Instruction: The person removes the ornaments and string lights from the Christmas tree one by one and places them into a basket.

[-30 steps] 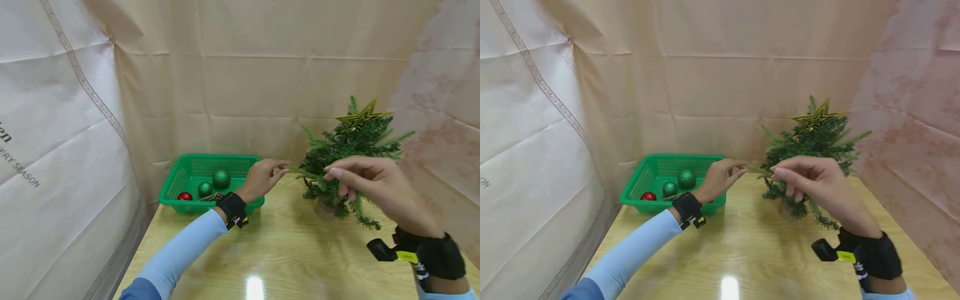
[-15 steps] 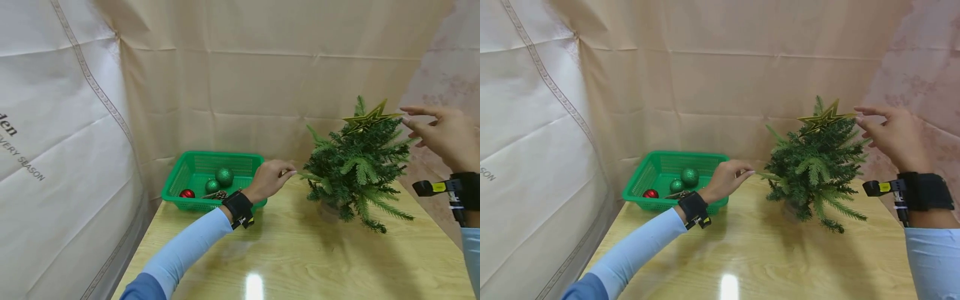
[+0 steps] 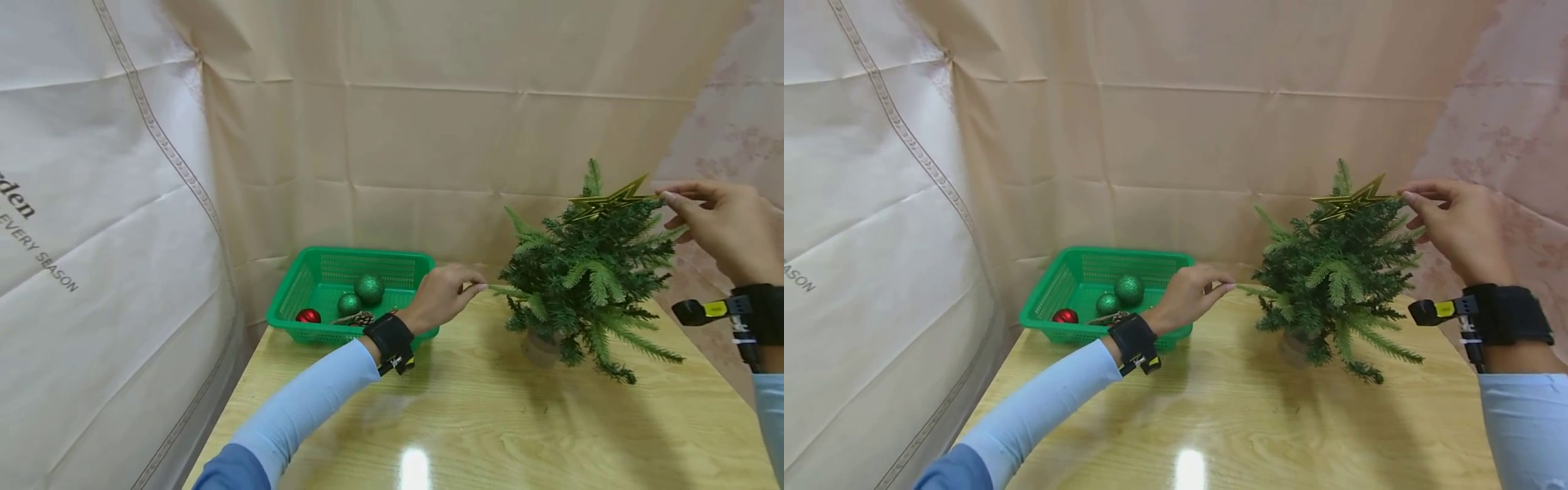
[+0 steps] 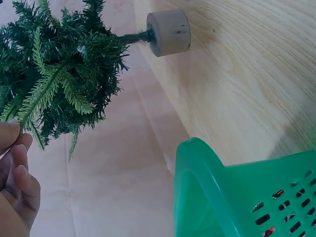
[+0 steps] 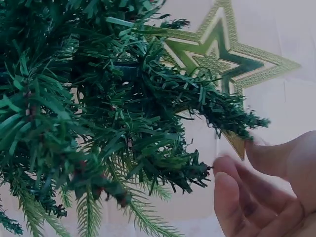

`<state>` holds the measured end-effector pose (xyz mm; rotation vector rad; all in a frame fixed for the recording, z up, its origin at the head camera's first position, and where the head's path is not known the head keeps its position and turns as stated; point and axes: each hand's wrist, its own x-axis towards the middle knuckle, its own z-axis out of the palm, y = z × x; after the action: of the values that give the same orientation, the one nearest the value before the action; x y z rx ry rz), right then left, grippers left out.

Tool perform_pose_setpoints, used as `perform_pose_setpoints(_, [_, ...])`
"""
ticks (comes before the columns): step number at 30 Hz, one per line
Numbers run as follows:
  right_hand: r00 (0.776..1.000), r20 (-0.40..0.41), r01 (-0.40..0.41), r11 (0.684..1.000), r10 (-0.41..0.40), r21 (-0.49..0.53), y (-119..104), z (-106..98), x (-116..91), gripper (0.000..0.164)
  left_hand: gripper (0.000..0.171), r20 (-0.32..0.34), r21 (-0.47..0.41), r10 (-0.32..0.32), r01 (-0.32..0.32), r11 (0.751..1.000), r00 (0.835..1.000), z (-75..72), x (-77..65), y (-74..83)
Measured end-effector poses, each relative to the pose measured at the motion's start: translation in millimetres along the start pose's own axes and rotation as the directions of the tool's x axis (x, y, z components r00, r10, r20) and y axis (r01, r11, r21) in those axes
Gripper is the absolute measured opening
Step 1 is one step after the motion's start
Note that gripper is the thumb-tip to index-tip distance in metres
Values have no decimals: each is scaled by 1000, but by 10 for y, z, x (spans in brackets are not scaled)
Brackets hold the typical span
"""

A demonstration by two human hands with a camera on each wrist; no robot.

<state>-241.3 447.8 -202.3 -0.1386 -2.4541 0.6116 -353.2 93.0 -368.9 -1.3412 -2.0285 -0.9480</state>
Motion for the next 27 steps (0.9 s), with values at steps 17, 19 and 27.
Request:
perform_pose_setpoints(17, [987, -154, 35, 998, -42, -51, 3, 52, 69, 37, 14, 5, 47, -5, 5, 999, 1000, 7, -33, 130])
perform_pose_setpoints(19, [982, -186, 24, 999, -32, -42, -11, 52, 55, 37, 14, 11, 49, -5, 4, 999, 1000, 7, -29, 135])
perform_pose_setpoints(27, [953, -294, -32, 987, 78, 155, -79, 56, 29, 34, 14, 20, 52, -11, 10, 999, 1000, 6, -45, 137])
